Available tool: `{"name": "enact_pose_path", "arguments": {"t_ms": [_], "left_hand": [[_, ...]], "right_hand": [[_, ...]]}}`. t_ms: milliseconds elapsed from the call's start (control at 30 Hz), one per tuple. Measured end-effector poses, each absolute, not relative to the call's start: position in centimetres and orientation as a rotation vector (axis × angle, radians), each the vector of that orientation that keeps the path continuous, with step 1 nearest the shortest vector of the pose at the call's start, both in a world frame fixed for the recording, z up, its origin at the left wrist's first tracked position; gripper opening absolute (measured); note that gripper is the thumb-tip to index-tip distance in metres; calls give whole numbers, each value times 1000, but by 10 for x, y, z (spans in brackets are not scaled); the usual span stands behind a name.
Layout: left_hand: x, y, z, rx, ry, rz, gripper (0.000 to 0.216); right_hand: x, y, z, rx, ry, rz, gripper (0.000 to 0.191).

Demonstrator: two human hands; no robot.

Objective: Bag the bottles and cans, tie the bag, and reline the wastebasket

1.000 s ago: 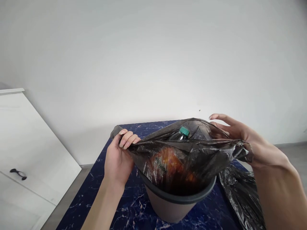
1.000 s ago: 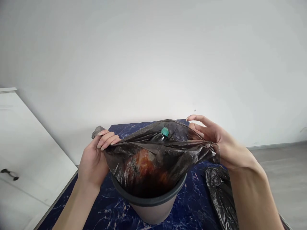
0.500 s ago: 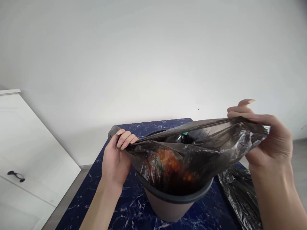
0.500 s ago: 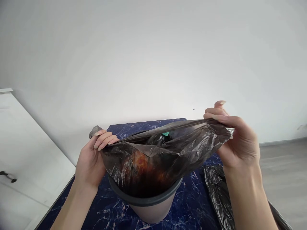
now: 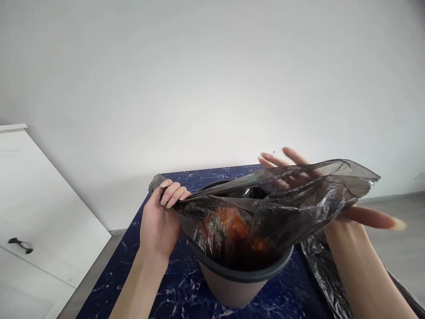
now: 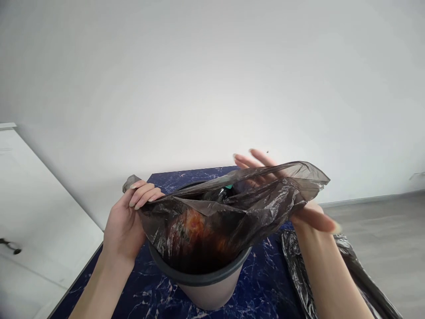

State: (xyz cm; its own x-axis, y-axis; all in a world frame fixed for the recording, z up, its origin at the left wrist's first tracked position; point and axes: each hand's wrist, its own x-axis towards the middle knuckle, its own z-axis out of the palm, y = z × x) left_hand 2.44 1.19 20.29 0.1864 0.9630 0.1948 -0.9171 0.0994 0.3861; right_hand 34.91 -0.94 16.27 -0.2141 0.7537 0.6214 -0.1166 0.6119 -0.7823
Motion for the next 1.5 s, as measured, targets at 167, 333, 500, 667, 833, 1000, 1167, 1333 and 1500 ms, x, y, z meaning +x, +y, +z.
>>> {"name": "enact_pose_path", "arguments": {"t_ms": [167, 333, 500, 667, 833, 1000, 1167, 1333, 1500], "left_hand": [[24, 12, 201, 476, 114, 1391, 41], [24, 13, 200, 477, 105, 1387, 40], [25, 10, 204, 458, 103, 1387, 40], [24, 8, 206, 464, 84, 1381, 40], [24, 6, 210, 542, 91, 1397, 38], [27, -4, 217, 789, 282, 1476, 45], [25, -12, 213, 1325, 402, 1491, 44], [20, -24, 208, 1768, 602, 1392, 35], [24, -34, 212, 2061, 721, 1138, 31]], "right_hand": [[335, -16, 169, -460, -1613, 879, 51], [318, -19, 178, -464, -1374, 890, 35], [313, -23, 185, -471, -1157, 810, 26], [312, -30, 188, -591, -1061, 723, 20], [310, -32, 194, -543, -1005, 841, 26], [301, -35, 199, -537, -1162, 798, 27], [298, -52, 198, -757, -1489, 542, 32], [294, -64, 200, -1031, -1929, 257, 24], [289, -64, 201, -1139, -1934, 143, 20]]}}
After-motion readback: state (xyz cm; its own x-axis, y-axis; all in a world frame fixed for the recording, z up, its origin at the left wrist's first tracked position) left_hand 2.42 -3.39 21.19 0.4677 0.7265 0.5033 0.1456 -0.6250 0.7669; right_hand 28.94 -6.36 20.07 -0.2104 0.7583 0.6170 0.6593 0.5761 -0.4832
